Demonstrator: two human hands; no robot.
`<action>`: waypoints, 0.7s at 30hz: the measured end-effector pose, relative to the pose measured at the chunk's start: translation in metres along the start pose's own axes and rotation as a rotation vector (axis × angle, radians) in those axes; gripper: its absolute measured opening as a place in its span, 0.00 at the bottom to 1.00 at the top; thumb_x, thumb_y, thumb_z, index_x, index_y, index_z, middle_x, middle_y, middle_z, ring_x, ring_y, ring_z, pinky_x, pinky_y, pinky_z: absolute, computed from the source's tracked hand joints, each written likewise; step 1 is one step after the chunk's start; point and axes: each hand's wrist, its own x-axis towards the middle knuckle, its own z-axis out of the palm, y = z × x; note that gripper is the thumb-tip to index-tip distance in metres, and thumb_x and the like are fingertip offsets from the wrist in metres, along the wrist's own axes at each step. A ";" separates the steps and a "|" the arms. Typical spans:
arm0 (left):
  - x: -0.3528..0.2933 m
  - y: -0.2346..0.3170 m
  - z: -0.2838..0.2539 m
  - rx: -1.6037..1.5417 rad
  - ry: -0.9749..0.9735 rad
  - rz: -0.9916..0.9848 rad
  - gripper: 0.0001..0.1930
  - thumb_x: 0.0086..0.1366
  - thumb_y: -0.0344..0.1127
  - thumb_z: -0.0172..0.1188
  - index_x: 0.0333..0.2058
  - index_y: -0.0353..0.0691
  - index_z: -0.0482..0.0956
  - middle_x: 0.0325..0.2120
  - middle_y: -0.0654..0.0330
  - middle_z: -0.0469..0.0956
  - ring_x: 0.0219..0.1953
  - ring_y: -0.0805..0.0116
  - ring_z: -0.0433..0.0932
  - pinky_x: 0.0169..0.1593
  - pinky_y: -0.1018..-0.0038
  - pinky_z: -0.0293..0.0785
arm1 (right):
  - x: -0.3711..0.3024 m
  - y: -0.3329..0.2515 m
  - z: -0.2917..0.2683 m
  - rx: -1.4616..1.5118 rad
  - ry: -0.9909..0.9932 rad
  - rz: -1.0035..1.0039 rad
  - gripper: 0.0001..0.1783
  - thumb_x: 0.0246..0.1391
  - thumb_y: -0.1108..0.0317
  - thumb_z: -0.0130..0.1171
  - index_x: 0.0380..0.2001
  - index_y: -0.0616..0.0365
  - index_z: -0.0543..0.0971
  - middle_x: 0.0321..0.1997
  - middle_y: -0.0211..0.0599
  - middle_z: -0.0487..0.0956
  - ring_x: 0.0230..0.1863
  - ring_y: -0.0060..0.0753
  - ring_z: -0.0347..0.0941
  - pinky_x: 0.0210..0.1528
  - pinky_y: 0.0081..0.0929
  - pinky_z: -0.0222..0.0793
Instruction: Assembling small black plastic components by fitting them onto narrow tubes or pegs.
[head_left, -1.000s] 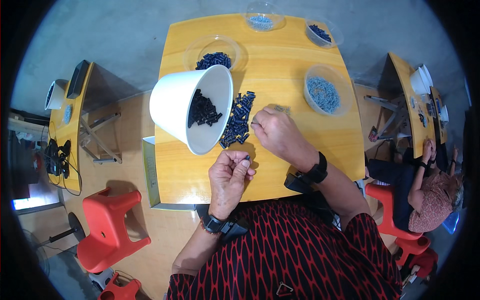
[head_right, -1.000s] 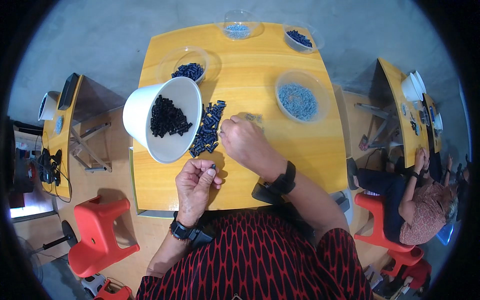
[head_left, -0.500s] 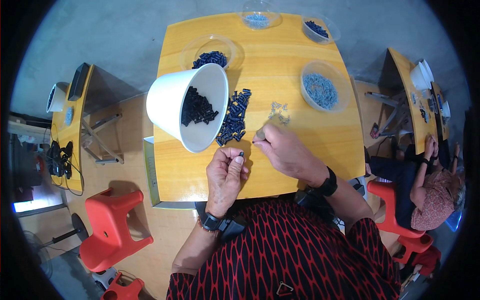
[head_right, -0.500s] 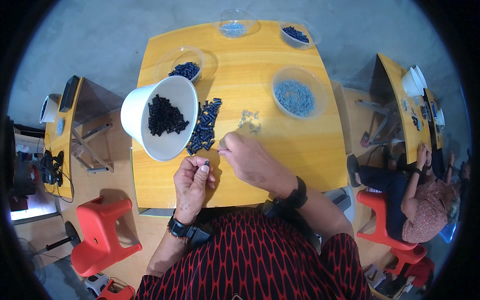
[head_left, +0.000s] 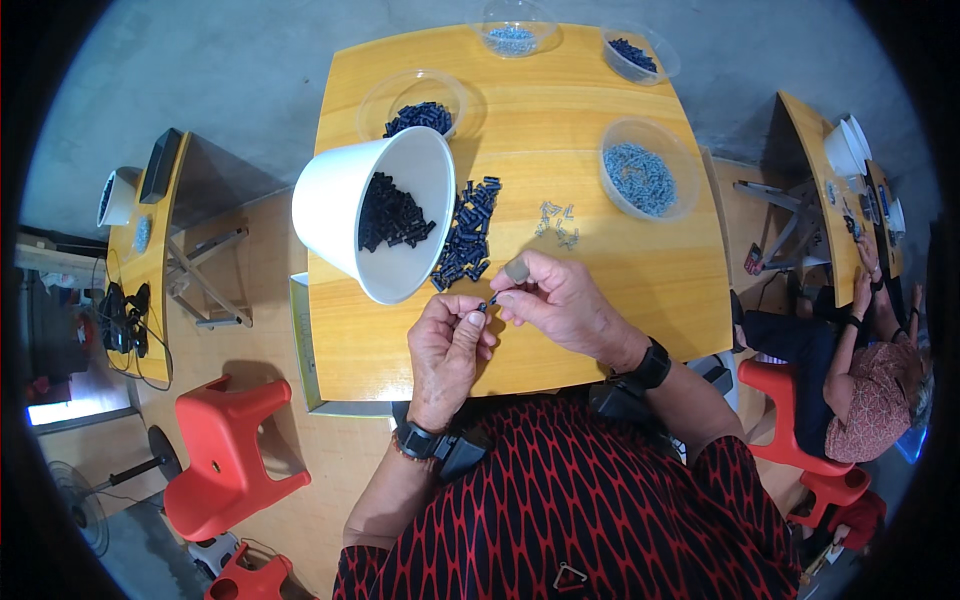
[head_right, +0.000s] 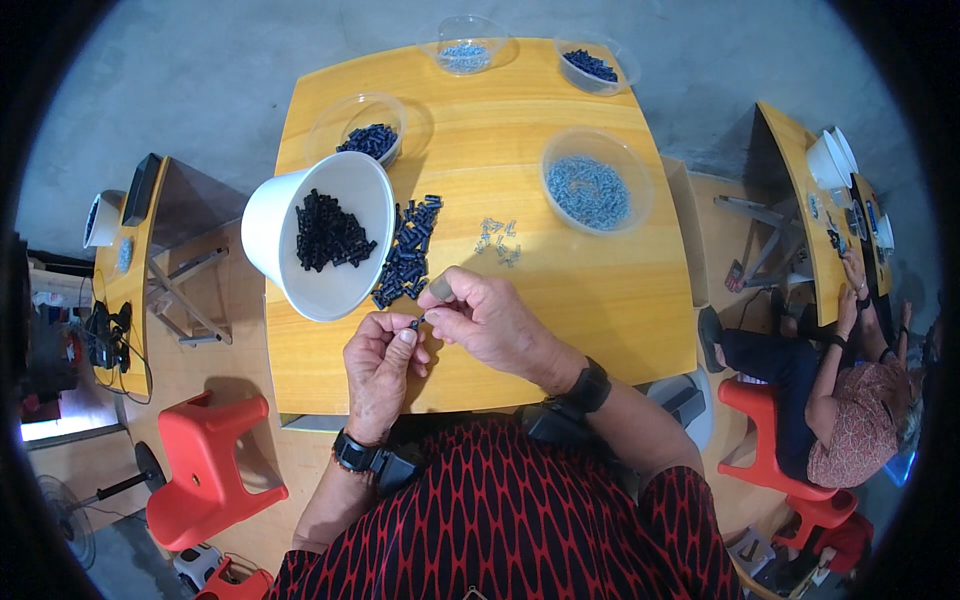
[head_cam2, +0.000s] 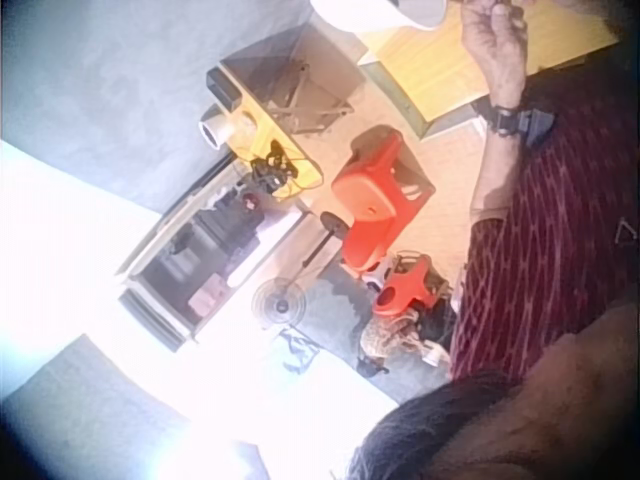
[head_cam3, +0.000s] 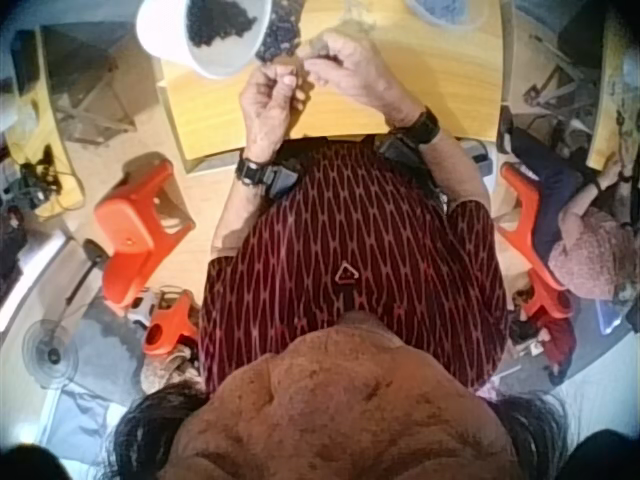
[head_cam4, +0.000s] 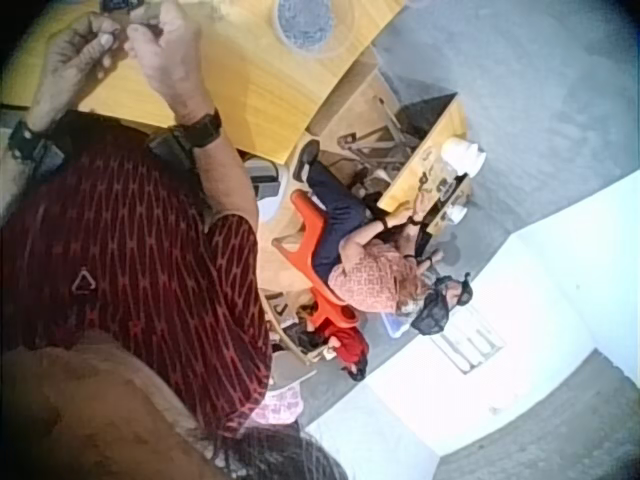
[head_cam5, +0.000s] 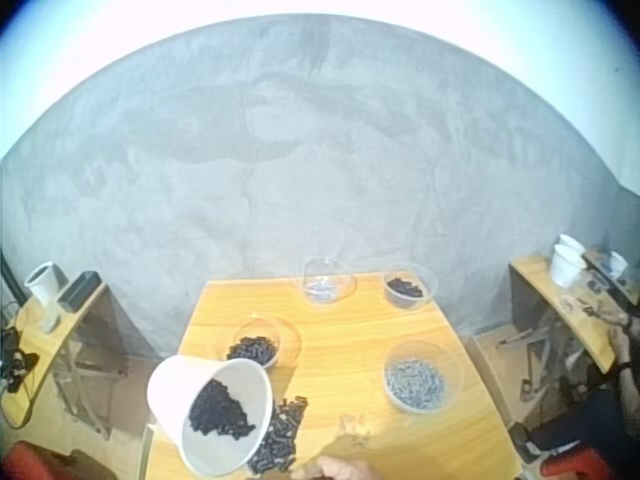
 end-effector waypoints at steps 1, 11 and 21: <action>0.000 0.000 -0.001 -0.001 0.001 0.000 0.06 0.71 0.29 0.55 0.42 0.34 0.72 0.30 0.62 0.76 0.27 0.78 0.74 0.29 0.82 0.74 | 0.000 0.001 0.000 0.000 0.000 0.001 0.05 0.59 0.77 0.57 0.39 0.66 0.77 0.34 0.32 0.78 0.34 0.20 0.75 0.38 0.21 0.74; 0.001 0.001 0.000 -0.006 -0.005 -0.030 0.05 0.71 0.30 0.55 0.41 0.34 0.72 0.25 0.64 0.75 0.23 0.81 0.71 0.26 0.84 0.68 | 0.004 0.011 0.003 -0.100 -0.013 -0.121 0.03 0.59 0.79 0.57 0.37 0.66 0.76 0.34 0.34 0.79 0.34 0.20 0.76 0.37 0.22 0.75; -0.005 0.003 0.002 0.005 0.017 -0.029 0.05 0.70 0.28 0.55 0.40 0.34 0.71 0.27 0.63 0.76 0.23 0.82 0.71 0.26 0.84 0.69 | -0.001 0.009 0.013 -0.069 0.033 -0.110 0.02 0.59 0.78 0.57 0.33 0.67 0.76 0.30 0.34 0.79 0.28 0.20 0.76 0.32 0.22 0.74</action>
